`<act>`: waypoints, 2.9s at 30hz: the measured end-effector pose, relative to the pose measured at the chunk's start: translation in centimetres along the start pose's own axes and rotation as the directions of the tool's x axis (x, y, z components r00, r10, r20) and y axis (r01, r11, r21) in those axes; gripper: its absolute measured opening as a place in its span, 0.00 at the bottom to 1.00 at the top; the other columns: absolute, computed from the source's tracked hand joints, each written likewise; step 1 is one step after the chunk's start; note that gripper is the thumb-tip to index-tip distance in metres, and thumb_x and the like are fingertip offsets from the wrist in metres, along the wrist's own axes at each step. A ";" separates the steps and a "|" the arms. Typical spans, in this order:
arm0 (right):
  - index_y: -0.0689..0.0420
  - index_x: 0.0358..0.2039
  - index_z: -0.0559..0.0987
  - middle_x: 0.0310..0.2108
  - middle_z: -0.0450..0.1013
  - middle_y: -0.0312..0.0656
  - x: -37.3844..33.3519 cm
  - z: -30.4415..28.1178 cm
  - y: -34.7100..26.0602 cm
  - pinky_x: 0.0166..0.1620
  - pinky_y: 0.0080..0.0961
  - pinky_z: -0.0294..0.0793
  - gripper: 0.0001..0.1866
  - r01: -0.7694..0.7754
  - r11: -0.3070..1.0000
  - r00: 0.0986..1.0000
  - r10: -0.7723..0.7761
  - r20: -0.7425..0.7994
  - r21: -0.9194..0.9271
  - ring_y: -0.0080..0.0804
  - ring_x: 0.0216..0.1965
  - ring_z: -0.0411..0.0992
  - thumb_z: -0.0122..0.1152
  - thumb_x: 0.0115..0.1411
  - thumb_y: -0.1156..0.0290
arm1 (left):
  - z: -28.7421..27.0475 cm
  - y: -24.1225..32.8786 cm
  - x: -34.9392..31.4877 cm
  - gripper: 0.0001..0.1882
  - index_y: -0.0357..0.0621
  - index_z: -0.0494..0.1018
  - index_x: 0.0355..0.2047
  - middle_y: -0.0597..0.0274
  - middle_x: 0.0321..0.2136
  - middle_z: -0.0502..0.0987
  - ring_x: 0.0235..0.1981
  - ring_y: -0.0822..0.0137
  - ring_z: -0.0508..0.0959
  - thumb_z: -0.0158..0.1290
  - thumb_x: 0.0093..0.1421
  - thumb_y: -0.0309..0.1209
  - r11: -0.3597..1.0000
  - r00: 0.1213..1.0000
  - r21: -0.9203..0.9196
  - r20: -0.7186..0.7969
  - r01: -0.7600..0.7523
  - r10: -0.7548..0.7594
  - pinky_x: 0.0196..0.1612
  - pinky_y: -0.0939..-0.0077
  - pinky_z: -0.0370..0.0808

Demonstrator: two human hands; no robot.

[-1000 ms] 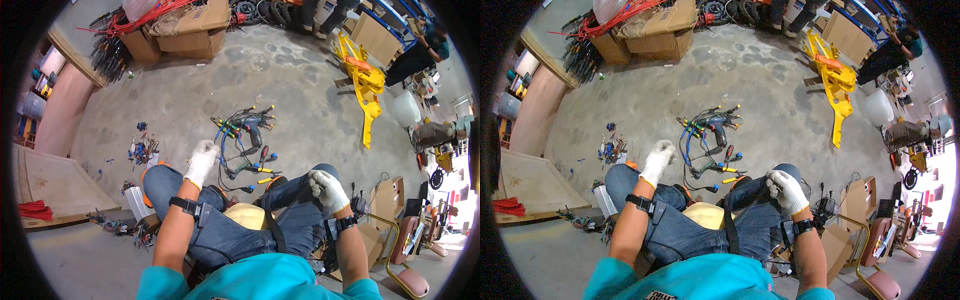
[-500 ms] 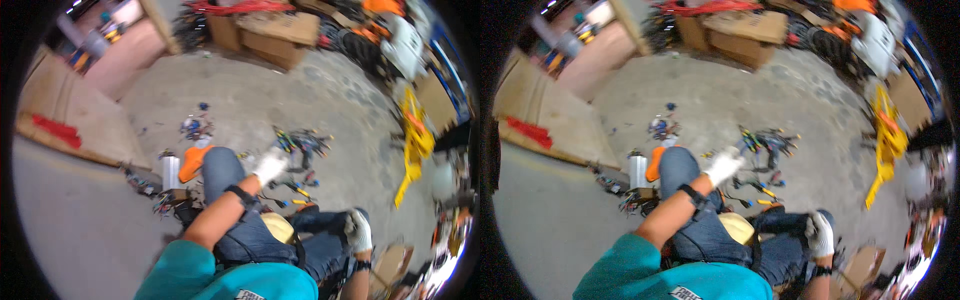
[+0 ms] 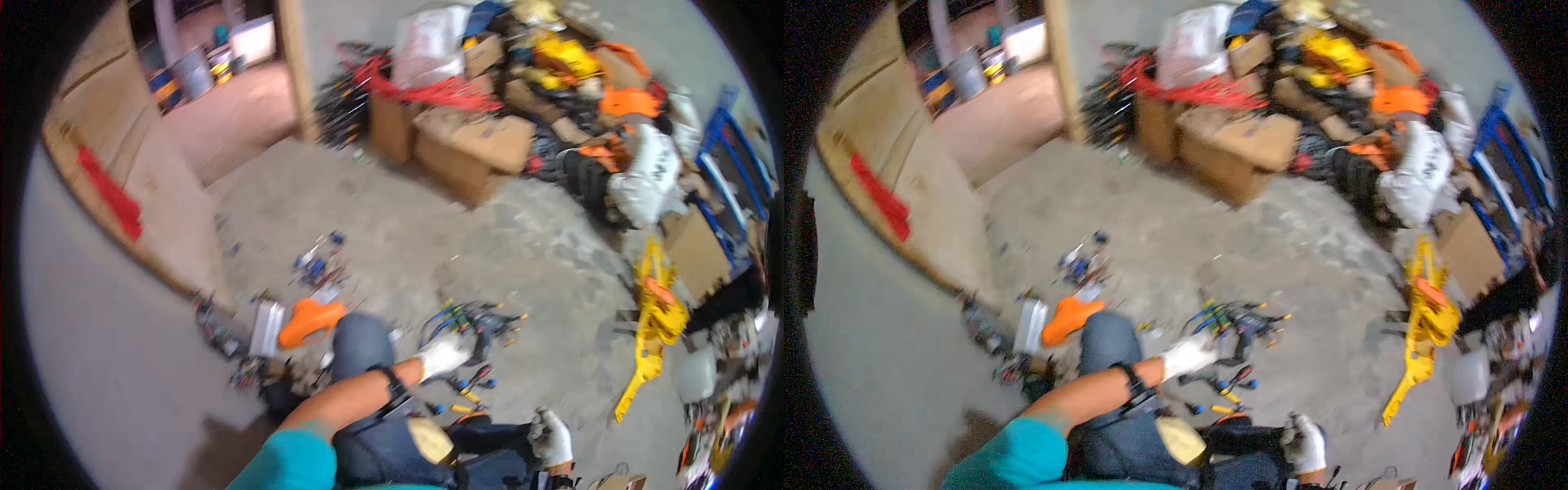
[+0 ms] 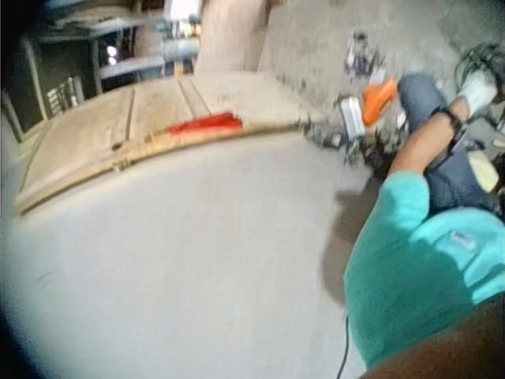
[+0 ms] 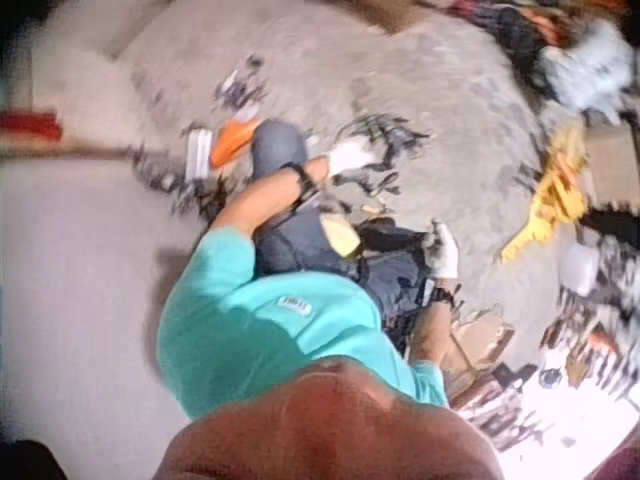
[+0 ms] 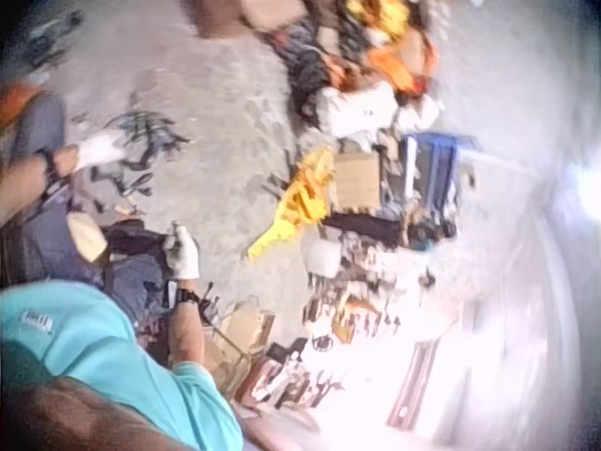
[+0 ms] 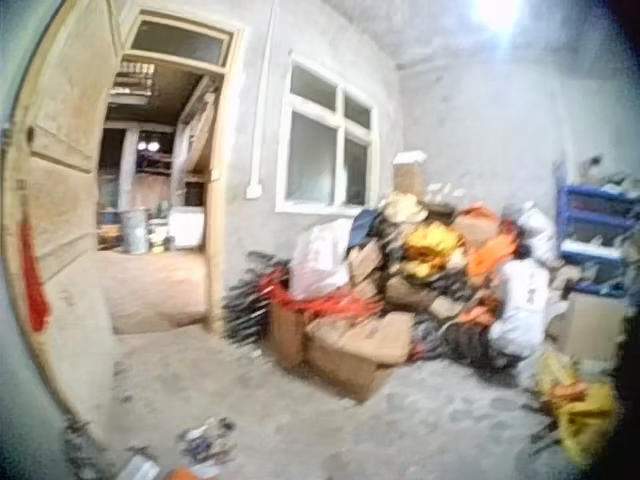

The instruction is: Assembling components onto a small circuit board or control module in a workshop.

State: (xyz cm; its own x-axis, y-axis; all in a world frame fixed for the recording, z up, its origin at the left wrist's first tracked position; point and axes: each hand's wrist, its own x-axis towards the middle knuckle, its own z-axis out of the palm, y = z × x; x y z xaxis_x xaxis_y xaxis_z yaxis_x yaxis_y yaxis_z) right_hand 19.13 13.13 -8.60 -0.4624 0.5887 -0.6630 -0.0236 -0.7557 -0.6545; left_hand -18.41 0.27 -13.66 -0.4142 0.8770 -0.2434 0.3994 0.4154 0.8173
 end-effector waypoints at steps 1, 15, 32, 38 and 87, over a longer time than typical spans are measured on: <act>0.62 0.49 0.76 0.30 0.74 0.40 0.2 -0.9 0.1 0.29 0.27 0.74 0.14 0.019 1.000 0.999 -0.020 0.047 0.016 0.29 0.25 0.71 0.60 0.68 0.66 | -0.8 1.8 0.1 0.26 0.40 0.75 0.44 0.40 0.42 0.80 0.45 0.42 0.81 0.54 0.61 0.52 0.999 0.994 0.036 0.100 0.029 -0.033 0.47 0.48 0.75; 0.59 0.55 0.74 0.37 0.71 0.36 0.3 0.1 1.1 0.35 0.23 0.70 0.20 0.052 0.993 0.988 -0.067 0.137 0.105 0.23 0.30 0.69 0.61 0.69 0.61 | -2.6 4.2 0.2 0.28 0.41 0.78 0.52 0.43 0.47 0.82 0.52 0.48 0.81 0.57 0.59 0.49 0.959 0.980 0.272 0.153 0.080 -0.125 0.57 0.60 0.76; 0.59 0.59 0.76 0.38 0.78 0.35 0.9 -0.5 2.2 0.33 0.16 0.74 0.23 0.144 0.987 0.984 -0.150 0.095 0.066 0.17 0.31 0.73 0.60 0.71 0.58 | -1.4 -0.1 1.5 0.21 0.38 0.77 0.49 0.54 0.34 0.84 0.31 0.66 0.85 0.57 0.62 0.41 0.952 0.965 0.306 0.255 -0.026 -0.056 0.38 0.70 0.81; 0.60 0.60 0.75 0.43 0.76 0.36 0.7 -0.2 1.9 0.40 0.22 0.79 0.22 0.157 0.986 0.982 -0.162 0.094 0.062 0.21 0.34 0.74 0.60 0.71 0.60 | -1.0 -1.9 2.2 0.21 0.37 0.77 0.49 0.54 0.34 0.84 0.31 0.66 0.85 0.56 0.62 0.39 0.949 0.967 0.314 0.249 -0.037 -0.045 0.36 0.69 0.81; 0.60 0.60 0.74 0.42 0.76 0.37 0.2 0.8 1.5 0.41 0.26 0.78 0.24 0.163 0.985 0.981 -0.168 0.094 0.059 0.22 0.34 0.74 0.61 0.71 0.58 | -1.3 -1.1 1.6 0.24 0.39 0.79 0.48 0.43 0.41 0.83 0.45 0.47 0.83 0.55 0.60 0.46 0.963 0.958 0.270 0.267 0.028 -0.103 0.50 0.59 0.77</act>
State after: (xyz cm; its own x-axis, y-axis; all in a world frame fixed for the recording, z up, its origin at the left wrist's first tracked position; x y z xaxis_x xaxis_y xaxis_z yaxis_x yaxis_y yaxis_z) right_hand 18.29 11.92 -9.41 -0.5327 0.6779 -0.5066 -0.1508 -0.6651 -0.7314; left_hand -20.53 0.96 -14.27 -0.2195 0.8622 -0.4566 0.5935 0.4894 0.6389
